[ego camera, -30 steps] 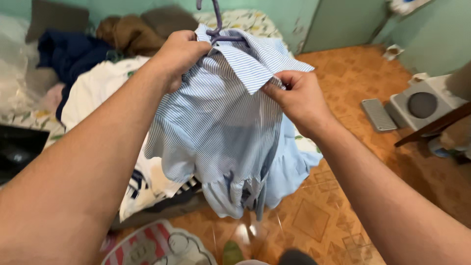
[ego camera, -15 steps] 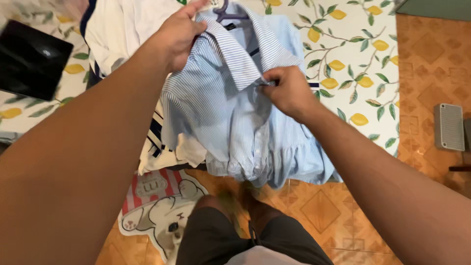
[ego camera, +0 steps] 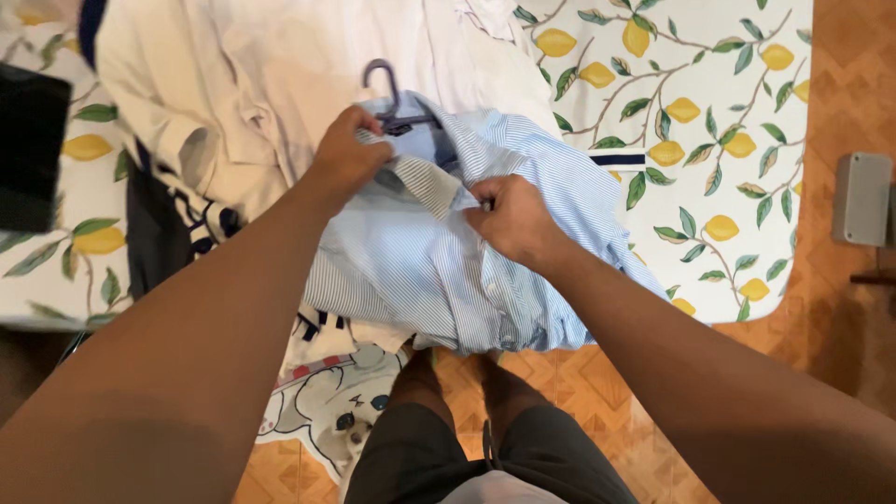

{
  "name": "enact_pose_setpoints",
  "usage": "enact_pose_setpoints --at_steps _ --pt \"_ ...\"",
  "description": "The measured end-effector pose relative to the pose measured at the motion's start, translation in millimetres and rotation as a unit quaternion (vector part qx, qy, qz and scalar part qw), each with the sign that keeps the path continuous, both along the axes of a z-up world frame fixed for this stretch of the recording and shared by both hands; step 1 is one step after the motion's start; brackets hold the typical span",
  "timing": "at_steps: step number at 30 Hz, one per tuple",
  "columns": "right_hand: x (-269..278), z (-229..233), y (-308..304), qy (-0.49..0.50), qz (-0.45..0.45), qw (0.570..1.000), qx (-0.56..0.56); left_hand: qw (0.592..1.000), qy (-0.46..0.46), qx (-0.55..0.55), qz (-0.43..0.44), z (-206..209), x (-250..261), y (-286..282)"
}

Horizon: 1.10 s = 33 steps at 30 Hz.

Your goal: The person irons a light blue striped shirt on an ironing board, smoothing the fabric and using a steam iron. After ironing, the person places the shirt on a hanger and buttons it up while standing in a bedroom.

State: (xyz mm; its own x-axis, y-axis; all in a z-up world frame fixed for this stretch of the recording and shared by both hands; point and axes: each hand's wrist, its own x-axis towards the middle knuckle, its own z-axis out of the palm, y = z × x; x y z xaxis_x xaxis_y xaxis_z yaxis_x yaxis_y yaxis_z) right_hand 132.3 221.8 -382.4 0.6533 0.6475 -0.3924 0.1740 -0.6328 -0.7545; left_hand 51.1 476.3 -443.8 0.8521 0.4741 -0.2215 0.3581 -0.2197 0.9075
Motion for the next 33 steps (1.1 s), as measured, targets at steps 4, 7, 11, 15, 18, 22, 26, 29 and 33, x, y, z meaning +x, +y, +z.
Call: enact_pose_setpoints --at_steps 4,7,11,15,18,22,26,29,33 --pt "-1 -18 14 0.059 -0.059 0.996 0.017 0.986 0.027 0.163 0.020 -24 -5 14" --pt "-3 -31 24 0.086 -0.096 0.991 0.030 0.918 0.033 0.391 0.065 -26 -14 -6" --pt "-4 -44 31 0.090 -0.104 0.990 0.010 0.938 -0.115 0.296 -0.142 -5 -36 -59" --pt "-2 -52 36 0.142 -0.108 0.979 0.096 0.964 -0.048 0.159 -0.209 16 -34 -80" --pt "0 -52 38 0.172 -0.134 0.975 0.051 0.957 -0.019 0.213 -0.194 22 -29 -74" --pt "-1 -47 38 0.203 -0.156 0.965 0.059 0.987 0.015 0.155 0.039 20 -29 -89" --pt "-5 -42 38 0.274 -0.107 0.951 0.096 0.960 0.114 -0.201 0.161 7 -20 -107" --pt "0 -37 34 0.363 -0.081 0.918 0.140 0.906 0.064 -0.347 0.232 -8 -24 -108" --pt "4 -29 40 0.212 -0.052 0.975 0.029 0.822 0.032 -0.485 0.297 -24 -28 -114"
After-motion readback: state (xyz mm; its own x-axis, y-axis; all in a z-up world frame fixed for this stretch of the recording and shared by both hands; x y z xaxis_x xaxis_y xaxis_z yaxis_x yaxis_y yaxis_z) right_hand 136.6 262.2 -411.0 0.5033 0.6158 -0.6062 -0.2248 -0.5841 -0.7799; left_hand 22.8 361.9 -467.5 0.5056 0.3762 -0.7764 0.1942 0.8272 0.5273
